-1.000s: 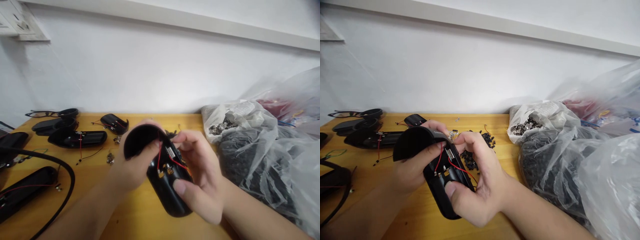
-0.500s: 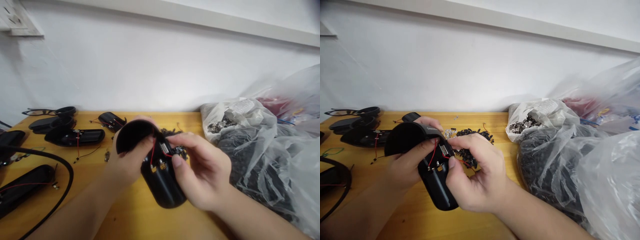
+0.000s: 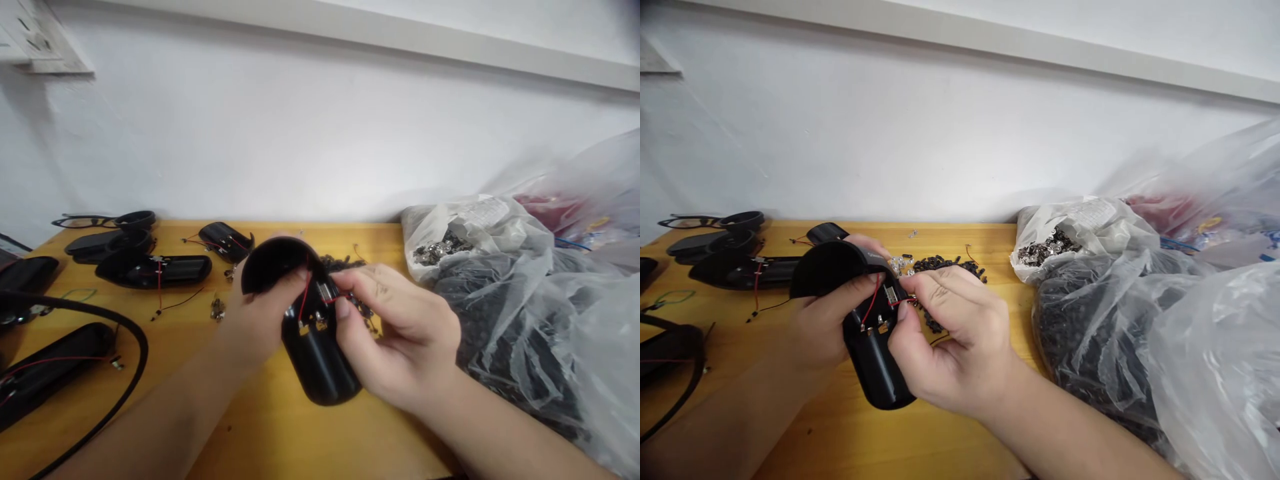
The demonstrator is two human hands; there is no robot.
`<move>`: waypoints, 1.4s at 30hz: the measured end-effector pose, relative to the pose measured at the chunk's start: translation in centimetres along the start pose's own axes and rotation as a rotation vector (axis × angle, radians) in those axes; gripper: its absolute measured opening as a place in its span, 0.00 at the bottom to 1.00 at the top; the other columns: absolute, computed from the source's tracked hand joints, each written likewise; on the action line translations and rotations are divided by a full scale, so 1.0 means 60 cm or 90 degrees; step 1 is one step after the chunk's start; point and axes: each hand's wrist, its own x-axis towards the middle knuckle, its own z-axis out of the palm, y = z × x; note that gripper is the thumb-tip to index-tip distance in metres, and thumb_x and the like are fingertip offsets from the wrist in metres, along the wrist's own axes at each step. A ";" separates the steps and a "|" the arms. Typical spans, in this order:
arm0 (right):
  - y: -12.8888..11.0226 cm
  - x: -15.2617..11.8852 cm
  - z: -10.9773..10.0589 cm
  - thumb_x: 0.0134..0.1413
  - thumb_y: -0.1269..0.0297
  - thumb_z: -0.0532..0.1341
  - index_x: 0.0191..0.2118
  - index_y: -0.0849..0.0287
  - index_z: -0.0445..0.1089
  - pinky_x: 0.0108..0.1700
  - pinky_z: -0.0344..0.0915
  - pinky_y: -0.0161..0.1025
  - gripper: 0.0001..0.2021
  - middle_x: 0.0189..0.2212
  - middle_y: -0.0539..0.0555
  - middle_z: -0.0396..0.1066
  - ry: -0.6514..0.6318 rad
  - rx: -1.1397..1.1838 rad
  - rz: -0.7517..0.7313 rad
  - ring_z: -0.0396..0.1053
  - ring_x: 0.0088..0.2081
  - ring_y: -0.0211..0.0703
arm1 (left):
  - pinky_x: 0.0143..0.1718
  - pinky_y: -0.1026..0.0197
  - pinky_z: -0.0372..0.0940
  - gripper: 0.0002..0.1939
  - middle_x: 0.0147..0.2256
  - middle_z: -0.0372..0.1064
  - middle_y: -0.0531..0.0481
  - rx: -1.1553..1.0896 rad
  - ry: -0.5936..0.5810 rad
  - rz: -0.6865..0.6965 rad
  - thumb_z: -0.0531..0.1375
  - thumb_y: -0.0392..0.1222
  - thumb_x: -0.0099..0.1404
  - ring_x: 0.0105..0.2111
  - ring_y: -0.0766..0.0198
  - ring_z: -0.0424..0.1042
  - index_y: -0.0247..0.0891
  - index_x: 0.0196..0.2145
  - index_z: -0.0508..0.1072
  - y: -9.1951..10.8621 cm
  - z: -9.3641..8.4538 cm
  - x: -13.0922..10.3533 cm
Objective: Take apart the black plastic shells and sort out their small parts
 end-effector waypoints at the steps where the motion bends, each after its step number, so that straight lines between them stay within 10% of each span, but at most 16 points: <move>1: 0.000 -0.001 0.000 0.55 0.80 0.63 0.44 0.61 0.80 0.37 0.75 0.40 0.14 0.33 0.55 0.81 -0.001 -0.006 0.003 0.76 0.31 0.41 | 0.44 0.58 0.69 0.09 0.35 0.74 0.52 -0.004 0.001 -0.009 0.72 0.46 0.60 0.38 0.60 0.72 0.42 0.35 0.79 0.000 0.000 0.001; 7: 0.001 -0.008 -0.002 0.60 0.79 0.65 0.52 0.61 0.80 0.49 0.77 0.43 0.17 0.45 0.59 0.84 -0.005 0.106 0.035 0.82 0.44 0.46 | 0.39 0.59 0.70 0.05 0.35 0.74 0.52 0.064 -0.034 0.120 0.68 0.42 0.67 0.36 0.62 0.73 0.42 0.39 0.76 0.009 -0.010 0.007; 12: 0.018 -0.006 -0.009 0.72 0.45 0.61 0.51 0.59 0.80 0.46 0.77 0.44 0.22 0.44 0.59 0.83 -0.116 0.403 0.446 0.81 0.44 0.49 | 0.35 0.62 0.70 0.05 0.36 0.76 0.52 0.186 -0.121 0.335 0.65 0.35 0.71 0.33 0.65 0.74 0.43 0.43 0.75 0.017 -0.013 0.010; 17: 0.033 0.000 -0.007 0.64 0.25 0.54 0.43 0.63 0.79 0.39 0.74 0.42 0.39 0.32 0.61 0.79 -0.339 0.630 0.675 0.79 0.34 0.48 | 0.30 0.63 0.68 0.03 0.34 0.76 0.52 0.186 -0.155 0.292 0.64 0.37 0.73 0.30 0.66 0.74 0.42 0.44 0.76 0.013 -0.006 0.009; 26: 0.016 -0.014 0.009 0.64 0.34 0.58 0.42 0.63 0.74 0.31 0.65 0.39 0.30 0.29 0.59 0.75 -0.324 0.898 0.738 0.71 0.28 0.46 | 0.32 0.59 0.70 0.06 0.33 0.75 0.55 0.144 -0.197 0.239 0.63 0.36 0.72 0.31 0.65 0.73 0.47 0.43 0.75 0.013 -0.005 0.002; 42: 0.003 -0.020 0.013 0.60 0.24 0.53 0.36 0.61 0.73 0.33 0.65 0.40 0.38 0.27 0.60 0.74 -0.301 0.791 0.772 0.69 0.27 0.45 | 0.34 0.54 0.74 0.02 0.33 0.76 0.50 0.142 -0.192 0.161 0.64 0.43 0.72 0.31 0.58 0.76 0.47 0.42 0.78 0.019 -0.009 0.003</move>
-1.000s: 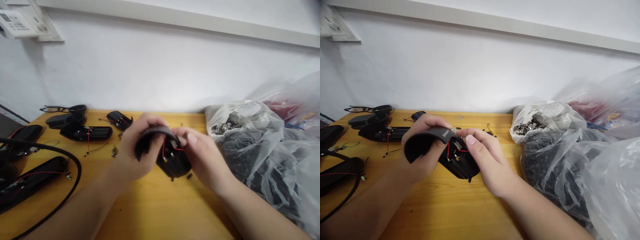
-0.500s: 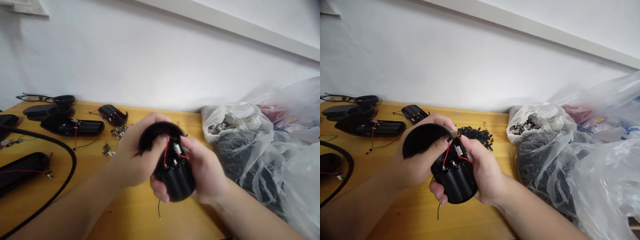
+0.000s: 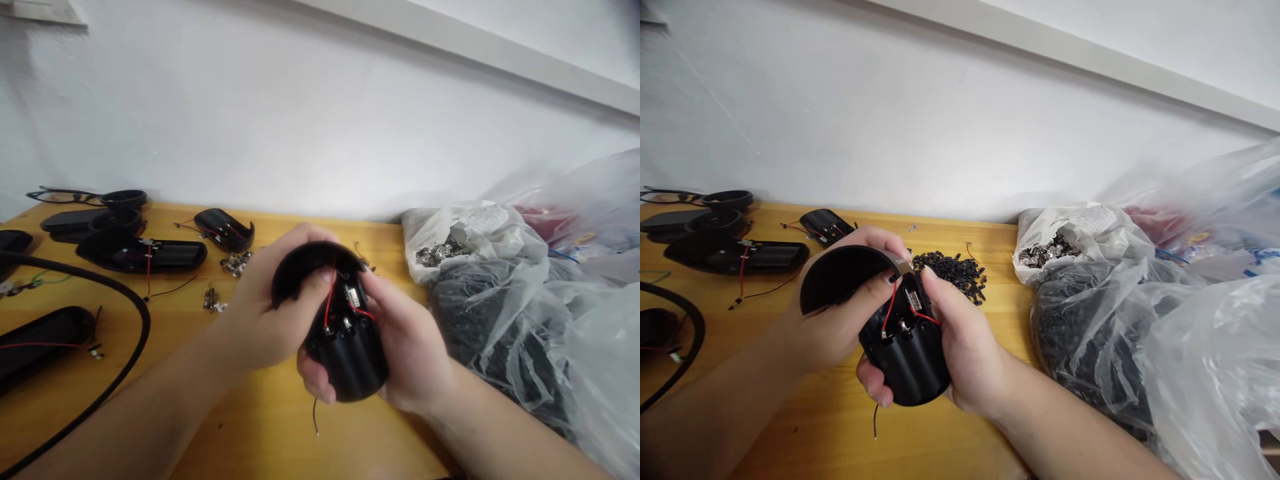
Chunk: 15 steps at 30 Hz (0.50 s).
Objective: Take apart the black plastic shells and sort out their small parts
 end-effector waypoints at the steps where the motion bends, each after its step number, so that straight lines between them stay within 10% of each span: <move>1: -0.002 0.000 -0.001 0.61 0.25 0.52 0.36 0.61 0.73 0.34 0.66 0.41 0.38 0.28 0.60 0.74 -0.005 -0.005 -0.001 0.70 0.28 0.45 | 0.34 0.55 0.74 0.02 0.33 0.76 0.50 0.001 0.009 -0.001 0.65 0.43 0.72 0.31 0.58 0.76 0.46 0.42 0.78 -0.002 0.000 0.000; 9: -0.006 0.006 -0.012 0.67 0.33 0.52 0.41 0.63 0.73 0.37 0.67 0.41 0.32 0.33 0.61 0.75 0.024 -0.147 -0.143 0.69 0.31 0.44 | 0.11 0.64 0.65 0.11 0.23 0.75 0.58 -0.121 -0.056 -0.120 0.65 0.49 0.74 0.13 0.62 0.71 0.47 0.51 0.72 -0.019 -0.004 0.007; 15: -0.013 0.004 -0.012 0.71 0.36 0.49 0.45 0.60 0.69 0.41 0.68 0.41 0.29 0.37 0.59 0.73 0.029 -0.258 -0.199 0.69 0.37 0.45 | 0.12 0.64 0.67 0.13 0.21 0.75 0.56 -0.119 -0.054 -0.119 0.67 0.50 0.72 0.14 0.59 0.74 0.45 0.48 0.72 -0.038 -0.011 0.016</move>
